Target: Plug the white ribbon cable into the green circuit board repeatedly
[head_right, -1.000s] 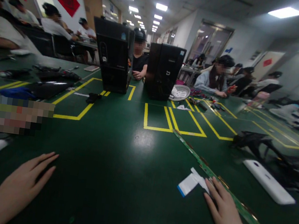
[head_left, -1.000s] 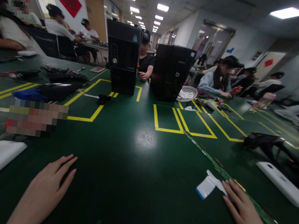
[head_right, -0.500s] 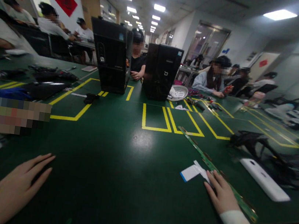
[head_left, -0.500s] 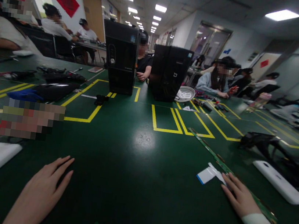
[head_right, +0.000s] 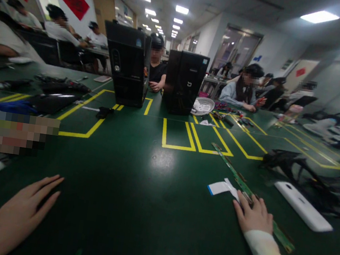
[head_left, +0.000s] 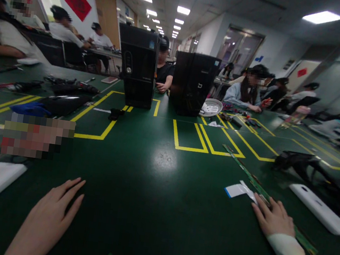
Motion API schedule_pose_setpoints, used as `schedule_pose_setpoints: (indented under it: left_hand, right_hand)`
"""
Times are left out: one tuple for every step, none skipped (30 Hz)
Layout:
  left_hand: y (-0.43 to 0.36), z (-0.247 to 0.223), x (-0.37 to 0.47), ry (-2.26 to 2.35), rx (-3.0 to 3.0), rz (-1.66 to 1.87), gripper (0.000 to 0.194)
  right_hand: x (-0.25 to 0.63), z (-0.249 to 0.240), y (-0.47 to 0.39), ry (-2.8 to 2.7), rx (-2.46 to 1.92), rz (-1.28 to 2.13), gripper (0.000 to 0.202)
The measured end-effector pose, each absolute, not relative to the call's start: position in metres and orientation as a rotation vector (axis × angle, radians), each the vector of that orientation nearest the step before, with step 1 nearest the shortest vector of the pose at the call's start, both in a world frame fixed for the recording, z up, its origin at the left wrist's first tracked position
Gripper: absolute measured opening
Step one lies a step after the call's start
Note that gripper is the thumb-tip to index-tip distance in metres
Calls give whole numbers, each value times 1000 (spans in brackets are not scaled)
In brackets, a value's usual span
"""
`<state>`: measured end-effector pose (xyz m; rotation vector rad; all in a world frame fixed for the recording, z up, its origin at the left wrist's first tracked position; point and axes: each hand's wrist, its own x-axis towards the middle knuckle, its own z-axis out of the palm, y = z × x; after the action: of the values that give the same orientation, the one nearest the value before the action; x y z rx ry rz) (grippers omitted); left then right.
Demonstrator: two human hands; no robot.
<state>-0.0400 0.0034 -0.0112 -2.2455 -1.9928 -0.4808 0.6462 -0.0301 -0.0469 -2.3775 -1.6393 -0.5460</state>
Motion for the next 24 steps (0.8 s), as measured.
schedule_pose_setpoints:
  left_hand:
    - [3, -11, -40, -1998, -2245, -474, 63]
    - [3, -12, -40, -2002, -2244, -471, 63]
    - [4, -12, -40, -2002, -2246, -469, 62]
    - [4, -13, -40, -1999, -2245, -469, 62]
    - [4, -13, -41, -1993, -2246, -472, 61]
    - [4, -13, -41, -1986, -2248, -475, 61]
    - [4, -13, -41, -1980, -2248, -479, 60]
    - [4, -13, -41, -1977, -2247, -481, 60]
    - [4, -13, -41, -1975, -2246, -482, 60]
    - [4, -13, -41, -1980, -2243, -481, 60]
    - [4, -13, -42, -1988, -2239, -478, 60]
    - [4, -13, -42, -1997, -2236, -472, 60]
    - [3, -14, -42, -2003, -2233, -469, 60]
    - [3, -14, -43, -2004, -2234, -466, 60]
    - [3, -15, -43, -1999, -2237, -466, 60]
    - [3, -15, -43, -1990, -2240, -470, 59]
    - [3, -15, -43, -1979, -2243, -478, 59]
    - [3, -15, -43, -1972, -2244, -484, 59]
    - [3, -15, -43, -1970, -2245, -486, 59]
    - [3, -14, -43, -1973, -2242, -486, 59]
    - [3, -14, -42, -1976, -2237, -485, 60]
    - [3, -13, -41, -1977, -2236, -481, 61]
    - [2, -12, -40, -1977, -2236, -480, 61]
    - [2, -11, -40, -1977, -2236, -481, 61]
  right_hand:
    - [647, -46, -31, -1635, -2393, -519, 72]
    - [649, -46, -30, -1643, -2396, -482, 74]
    - [651, -45, -29, -1653, -2399, -440, 75]
    - [654, -45, -27, -1654, -2409, -400, 76]
    - [657, -44, -24, -1644, -2426, -367, 76]
    - [661, -44, -20, -1626, -2444, -342, 77]
    - [664, -43, -15, -1607, -2456, -322, 78]
    - [667, -42, -9, -1583, -2460, -311, 79]
    - [670, -40, -3, -1555, -2456, -306, 80]
    - [672, -39, 4, -1520, -2449, -305, 81]
    - [672, -37, 12, -1479, -2442, -308, 81]
    - [672, -34, 19, -1427, -2441, -313, 80]
    - [671, -32, 27, -1370, -2446, -318, 78]
    - [668, -29, 33, -1314, -2459, -317, 75]
    - [664, -26, 40, -1265, -2477, -312, 72]
    - [660, -22, 45, -1227, -2498, -303, 70]
    - [655, -18, 49, -1200, -2523, -292, 68]
    - [649, -14, 52, -1183, -2553, -280, 67]
    - [643, -10, 53, -1176, -2587, -266, 66]
    - [637, -6, 53, -1173, -2631, -247, 66]
    - [632, -1, 52, -1171, -2678, -224, 65]
    - [626, 3, 51, -1173, -2725, -196, 65]
    - [621, 7, 49, -1176, -2766, -165, 64]
    - [617, 11, 47, -1178, -2800, -133, 63]
